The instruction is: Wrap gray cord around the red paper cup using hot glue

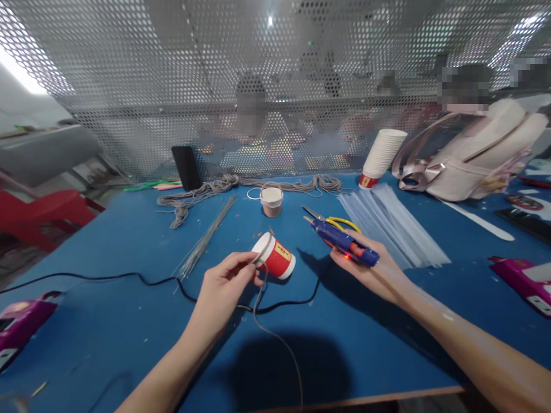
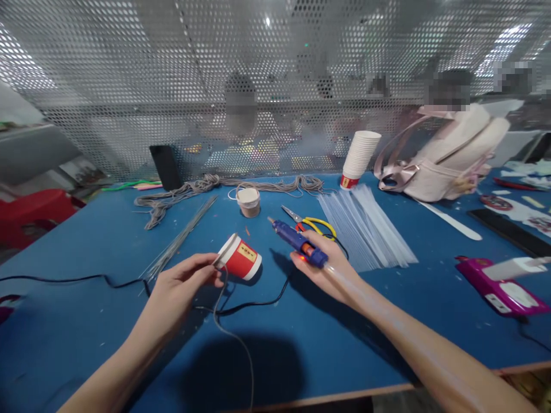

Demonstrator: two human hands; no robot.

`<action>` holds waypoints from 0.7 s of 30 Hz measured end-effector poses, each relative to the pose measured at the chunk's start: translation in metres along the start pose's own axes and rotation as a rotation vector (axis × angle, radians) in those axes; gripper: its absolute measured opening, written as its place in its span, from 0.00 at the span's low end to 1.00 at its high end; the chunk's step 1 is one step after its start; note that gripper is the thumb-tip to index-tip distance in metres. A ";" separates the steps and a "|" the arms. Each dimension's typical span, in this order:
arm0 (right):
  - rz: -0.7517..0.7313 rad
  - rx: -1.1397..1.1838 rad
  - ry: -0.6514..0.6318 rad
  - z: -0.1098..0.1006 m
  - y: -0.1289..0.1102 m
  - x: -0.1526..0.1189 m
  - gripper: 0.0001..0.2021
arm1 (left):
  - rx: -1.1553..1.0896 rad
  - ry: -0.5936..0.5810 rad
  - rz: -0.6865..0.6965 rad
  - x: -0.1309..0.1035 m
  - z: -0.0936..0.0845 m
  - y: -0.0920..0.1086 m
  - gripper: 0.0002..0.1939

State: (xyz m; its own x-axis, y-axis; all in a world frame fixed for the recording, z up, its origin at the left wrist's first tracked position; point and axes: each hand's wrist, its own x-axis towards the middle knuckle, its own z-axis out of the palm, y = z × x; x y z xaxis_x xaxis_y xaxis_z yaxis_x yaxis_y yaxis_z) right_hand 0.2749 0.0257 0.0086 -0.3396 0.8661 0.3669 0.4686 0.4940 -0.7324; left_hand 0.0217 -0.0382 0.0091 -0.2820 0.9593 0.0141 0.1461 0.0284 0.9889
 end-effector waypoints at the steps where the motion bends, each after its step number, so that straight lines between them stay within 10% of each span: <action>1: 0.053 0.045 -0.026 -0.001 -0.008 -0.004 0.05 | -0.017 0.001 -0.009 -0.001 0.002 0.000 0.11; 7: 0.001 0.168 -0.152 0.016 -0.040 -0.024 0.02 | -0.166 0.031 -0.125 -0.006 0.008 -0.004 0.13; 21: -0.213 0.163 -0.189 0.044 -0.024 -0.035 0.07 | -0.303 0.040 -0.241 -0.008 0.015 0.001 0.13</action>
State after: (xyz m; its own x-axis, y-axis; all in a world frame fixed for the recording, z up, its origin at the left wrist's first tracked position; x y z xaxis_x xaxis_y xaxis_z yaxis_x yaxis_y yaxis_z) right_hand 0.2401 -0.0201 -0.0118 -0.5685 0.7074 0.4200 0.2390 0.6305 -0.7385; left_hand 0.0384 -0.0413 0.0078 -0.3121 0.9233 -0.2236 -0.2142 0.1609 0.9634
